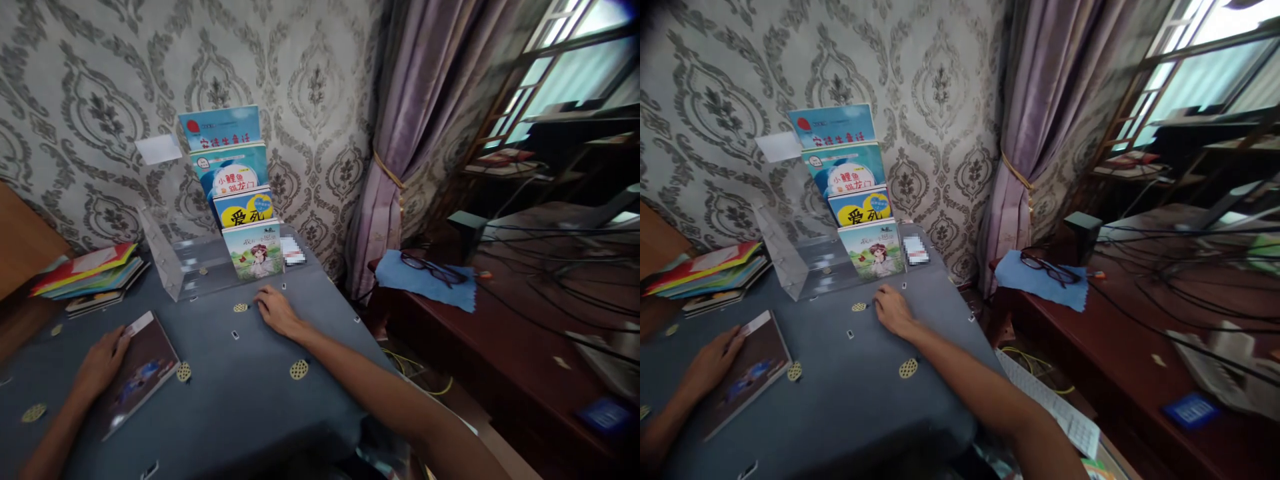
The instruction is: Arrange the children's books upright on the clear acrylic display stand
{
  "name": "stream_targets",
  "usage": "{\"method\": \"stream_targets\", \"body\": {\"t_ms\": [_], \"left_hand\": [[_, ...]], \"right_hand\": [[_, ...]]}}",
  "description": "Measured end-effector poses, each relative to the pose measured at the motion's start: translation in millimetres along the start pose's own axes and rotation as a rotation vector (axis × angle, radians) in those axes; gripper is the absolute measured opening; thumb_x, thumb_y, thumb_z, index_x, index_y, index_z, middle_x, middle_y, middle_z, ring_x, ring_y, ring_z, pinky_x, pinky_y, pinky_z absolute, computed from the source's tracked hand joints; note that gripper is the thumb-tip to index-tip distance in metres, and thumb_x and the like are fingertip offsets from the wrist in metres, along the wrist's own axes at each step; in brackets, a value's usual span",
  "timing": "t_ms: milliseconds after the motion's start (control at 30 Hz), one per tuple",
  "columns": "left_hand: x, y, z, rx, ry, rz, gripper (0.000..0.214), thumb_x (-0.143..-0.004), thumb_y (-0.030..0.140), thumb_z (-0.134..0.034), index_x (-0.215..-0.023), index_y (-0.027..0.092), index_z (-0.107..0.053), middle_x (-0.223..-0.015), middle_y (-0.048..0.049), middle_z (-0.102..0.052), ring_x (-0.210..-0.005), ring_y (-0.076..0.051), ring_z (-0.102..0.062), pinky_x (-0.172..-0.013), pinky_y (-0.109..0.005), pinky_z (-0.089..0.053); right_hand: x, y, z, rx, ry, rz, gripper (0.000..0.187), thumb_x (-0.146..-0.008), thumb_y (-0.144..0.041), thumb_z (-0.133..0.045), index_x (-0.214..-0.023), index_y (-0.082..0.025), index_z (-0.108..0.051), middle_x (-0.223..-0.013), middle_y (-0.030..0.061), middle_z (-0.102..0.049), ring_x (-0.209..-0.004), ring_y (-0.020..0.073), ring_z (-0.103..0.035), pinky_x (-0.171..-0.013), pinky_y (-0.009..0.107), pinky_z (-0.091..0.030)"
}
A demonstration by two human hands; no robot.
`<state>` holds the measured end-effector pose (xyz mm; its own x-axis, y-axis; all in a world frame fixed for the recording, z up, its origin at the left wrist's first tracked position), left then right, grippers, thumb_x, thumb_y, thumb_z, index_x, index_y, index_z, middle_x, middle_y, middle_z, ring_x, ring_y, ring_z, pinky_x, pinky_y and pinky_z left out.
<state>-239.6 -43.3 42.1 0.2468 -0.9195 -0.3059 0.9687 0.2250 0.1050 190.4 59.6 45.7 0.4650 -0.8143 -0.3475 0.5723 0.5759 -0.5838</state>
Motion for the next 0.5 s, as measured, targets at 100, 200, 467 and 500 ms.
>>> {"method": "stream_targets", "body": {"t_ms": [100, 200, 467, 500], "left_hand": [[10, 28, -8.1, 0.076, -0.044, -0.02, 0.068, -0.088, 0.055, -0.026, -0.126, 0.01, -0.059, -0.131, -0.0169, -0.066, -0.126, -0.033, -0.059, -0.109, -0.048, -0.045], [16, 58, -14.3, 0.137, -0.035, -0.078, 0.065, -0.088, 0.055, -0.03, -0.128, 0.013, -0.06, -0.133, -0.0152, -0.065, -0.129, -0.032, -0.056, -0.111, -0.049, -0.043], [17, 140, -29.6, 0.219, -0.042, -0.224, 0.062, -0.094, 0.053, -0.03, -0.135, 0.014, -0.057, -0.138, -0.0119, -0.062, -0.136, -0.029, -0.05, -0.114, -0.048, -0.04], [15, 150, -31.4, 0.227, -0.041, -0.24, 0.062, -0.095, 0.052, -0.03, -0.136, 0.014, -0.057, -0.139, -0.0119, -0.061, -0.136, -0.029, -0.05, -0.114, -0.048, -0.04]], "right_hand": [[2, -4, -1, 0.037, -0.025, 0.041, 0.026, -0.092, -0.009, -0.052, -0.109, -0.017, -0.071, -0.119, 0.011, -0.063, -0.113, 0.0202, -0.06, -0.102, 0.033, -0.045], [2, -7, -1, 0.063, -0.05, 0.073, 0.026, -0.093, -0.01, -0.052, -0.11, -0.016, -0.071, -0.118, 0.0112, -0.064, -0.113, 0.0204, -0.06, -0.101, 0.032, -0.046], [3, -11, 1, 0.067, -0.038, 0.105, 0.023, -0.095, -0.013, -0.053, -0.11, -0.017, -0.069, -0.117, 0.0093, -0.065, -0.112, 0.0197, -0.061, -0.1, 0.032, -0.046], [3, -12, 2, 0.062, -0.031, 0.109, 0.023, -0.095, -0.014, -0.054, -0.111, -0.017, -0.069, -0.117, 0.0096, -0.065, -0.112, 0.02, -0.061, -0.1, 0.032, -0.046]]}}
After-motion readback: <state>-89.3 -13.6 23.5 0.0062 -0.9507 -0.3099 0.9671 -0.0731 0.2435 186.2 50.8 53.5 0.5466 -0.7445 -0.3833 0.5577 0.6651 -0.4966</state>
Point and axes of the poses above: each hand's wrist, its own x-axis away from the middle knuckle, its own z-axis out of the back of the hand, y = z × x, the point moved 5 cm from there along -x, towards the middle knuckle
